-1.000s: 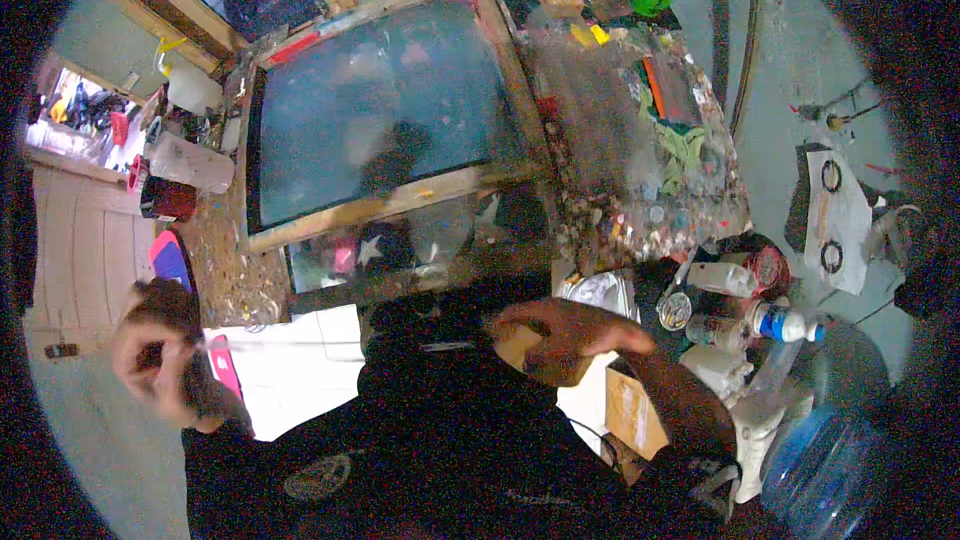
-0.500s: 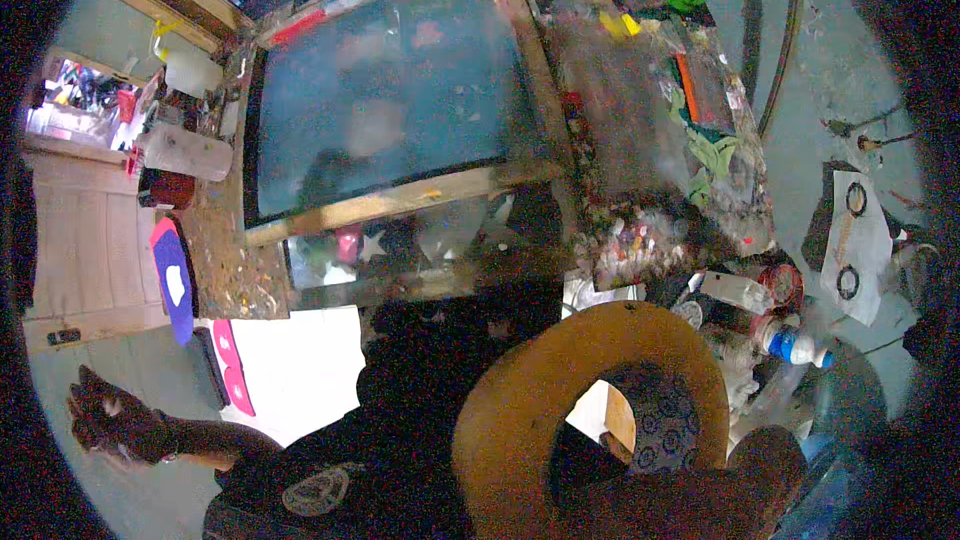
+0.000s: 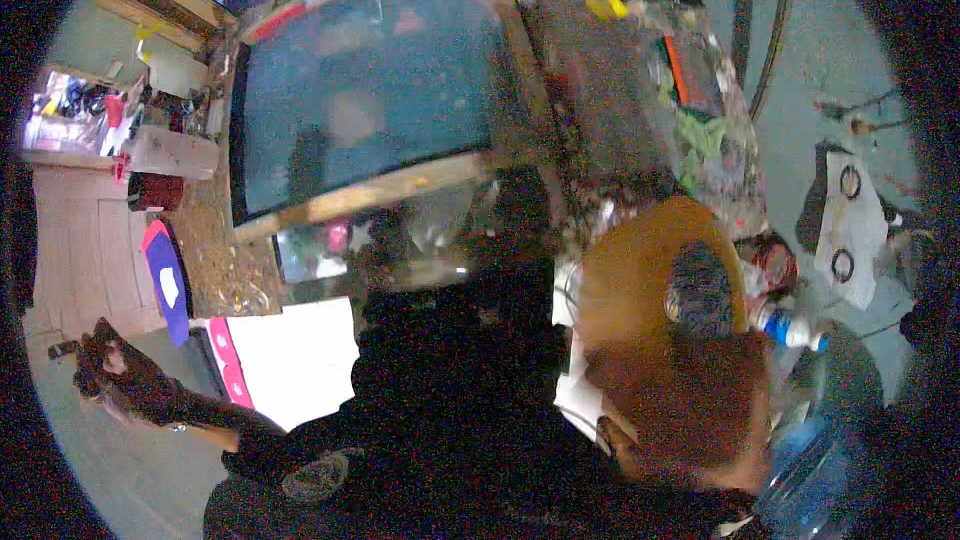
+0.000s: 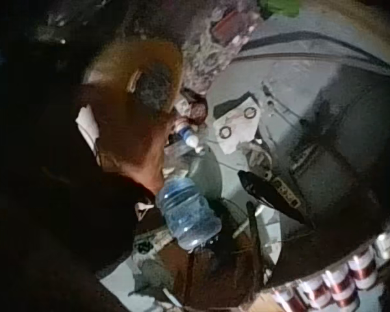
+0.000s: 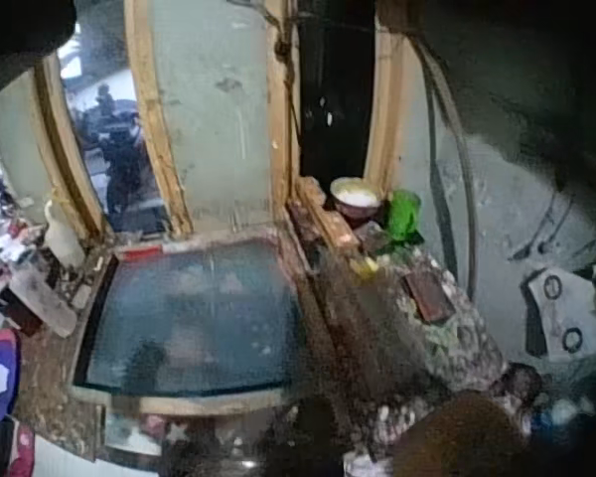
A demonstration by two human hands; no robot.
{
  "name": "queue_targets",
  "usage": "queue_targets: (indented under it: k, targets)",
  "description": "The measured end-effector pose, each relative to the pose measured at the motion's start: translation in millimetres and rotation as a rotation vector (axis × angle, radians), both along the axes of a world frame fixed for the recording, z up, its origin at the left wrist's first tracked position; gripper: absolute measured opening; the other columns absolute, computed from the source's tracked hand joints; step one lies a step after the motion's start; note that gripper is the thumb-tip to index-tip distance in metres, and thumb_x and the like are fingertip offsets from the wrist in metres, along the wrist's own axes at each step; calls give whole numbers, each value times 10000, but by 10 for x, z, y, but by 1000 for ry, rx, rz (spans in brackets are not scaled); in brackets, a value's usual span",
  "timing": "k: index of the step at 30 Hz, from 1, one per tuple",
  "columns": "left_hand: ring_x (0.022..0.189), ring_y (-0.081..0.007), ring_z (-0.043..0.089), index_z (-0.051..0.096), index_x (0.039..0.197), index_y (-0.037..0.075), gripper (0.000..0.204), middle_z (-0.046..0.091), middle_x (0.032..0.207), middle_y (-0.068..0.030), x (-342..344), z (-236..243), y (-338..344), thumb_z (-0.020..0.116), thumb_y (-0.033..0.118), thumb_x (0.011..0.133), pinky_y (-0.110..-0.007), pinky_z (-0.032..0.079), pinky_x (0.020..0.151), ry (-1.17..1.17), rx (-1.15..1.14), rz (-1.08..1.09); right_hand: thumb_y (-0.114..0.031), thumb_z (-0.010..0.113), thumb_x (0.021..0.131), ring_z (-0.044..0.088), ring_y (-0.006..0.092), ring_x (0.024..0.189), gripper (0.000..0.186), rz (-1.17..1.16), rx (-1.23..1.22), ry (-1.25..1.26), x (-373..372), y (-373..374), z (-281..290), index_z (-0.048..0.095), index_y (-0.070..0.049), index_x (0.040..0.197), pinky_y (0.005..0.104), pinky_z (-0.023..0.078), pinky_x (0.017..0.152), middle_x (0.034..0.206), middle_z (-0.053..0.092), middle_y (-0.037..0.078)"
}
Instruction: The person prepares a screen for printing by applying clear tape along the edges and over parts of the design on the mesh by hand and with a roll of tape, then lifts the screen to wipe the underlying surface with a cloth and spray bottle.
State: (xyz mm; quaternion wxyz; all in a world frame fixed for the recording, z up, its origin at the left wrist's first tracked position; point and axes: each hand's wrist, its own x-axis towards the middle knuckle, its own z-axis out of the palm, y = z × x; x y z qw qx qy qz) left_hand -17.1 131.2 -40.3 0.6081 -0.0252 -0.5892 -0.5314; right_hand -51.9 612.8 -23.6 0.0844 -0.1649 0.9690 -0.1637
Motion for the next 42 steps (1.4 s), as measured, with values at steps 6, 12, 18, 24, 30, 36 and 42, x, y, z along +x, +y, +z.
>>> queue_targets:
  k: [6, 12, 18, 24, 30, 36, 42]
  targets:
    - [905, -266, 388, 480, 855, 8, 233, 439, 900, -100, -98, -109, -379, 495, 216, 959, -422, 389, 838, -192, 274, -483, -242, 617, 886, 638, 369, 620, 156, -354, 72, 272, -452, 746, -1306, 698, -114, 923, 458, 493, 568, 736, 663, 173]
    - [820, -230, 378, 415, 739, 13, 320, 345, 810, -65, -313, -56, 92, 470, 226, 972, -367, 385, 773, -124, 597, -171, -323, 610, 883, 634, 386, 600, 189, -407, 419, 242, -589, 1020, -2196, 674, -167, 969, 481, 502, 546, 735, 645, 195]
    - [956, -242, 484, 549, 1067, -60, 324, 527, 1147, -142, -105, -213, -328, 529, 244, 956, -340, 433, 782, -195, 396, -664, -328, 588, 904, 614, 426, 561, 416, -470, 487, 140, -592, 952, -2160, 521, -213, 1298, 540, 493, 562, 713, 661, 195]
    - [856, -182, 471, 550, 1178, -1, 321, 568, 1008, -73, -60, -371, -362, 558, 218, 943, -293, 411, 724, -242, 129, -119, -417, 585, 894, 644, 458, 685, 685, -431, 271, 361, -622, 733, -1572, 353, -13, 1398, 546, 514, 643, 888, 661, 277]
    - [951, -220, 532, 516, 1251, 72, 324, 559, 1214, -119, -196, -525, -671, 504, 235, 971, -322, 445, 764, -376, 156, -425, -355, 832, 561, 600, 316, 901, 743, 144, -403, -298, -757, 18, 65, 586, -15, 1175, 424, 485, 849, 993, 612, 150]
    - [1115, -291, 524, 465, 1345, 108, 391, 498, 1329, -178, -454, -487, -310, 460, 272, 990, -402, 418, 972, -363, 442, 169, -265, 786, 644, 612, 258, 826, 544, 469, -554, -628, -886, -301, -175, 620, -11, 1095, 382, 492, 785, 931, 641, 133]
    - [1089, -283, 543, 485, 1293, 52, 370, 515, 1304, -178, -438, -857, -896, 507, 208, 959, -401, 437, 955, -513, 218, -168, -174, 740, 726, 624, 199, 751, 345, 173, -637, -500, -1170, -376, -318, 653, -6, 1014, 340, 499, 720, 870, 669, 117]
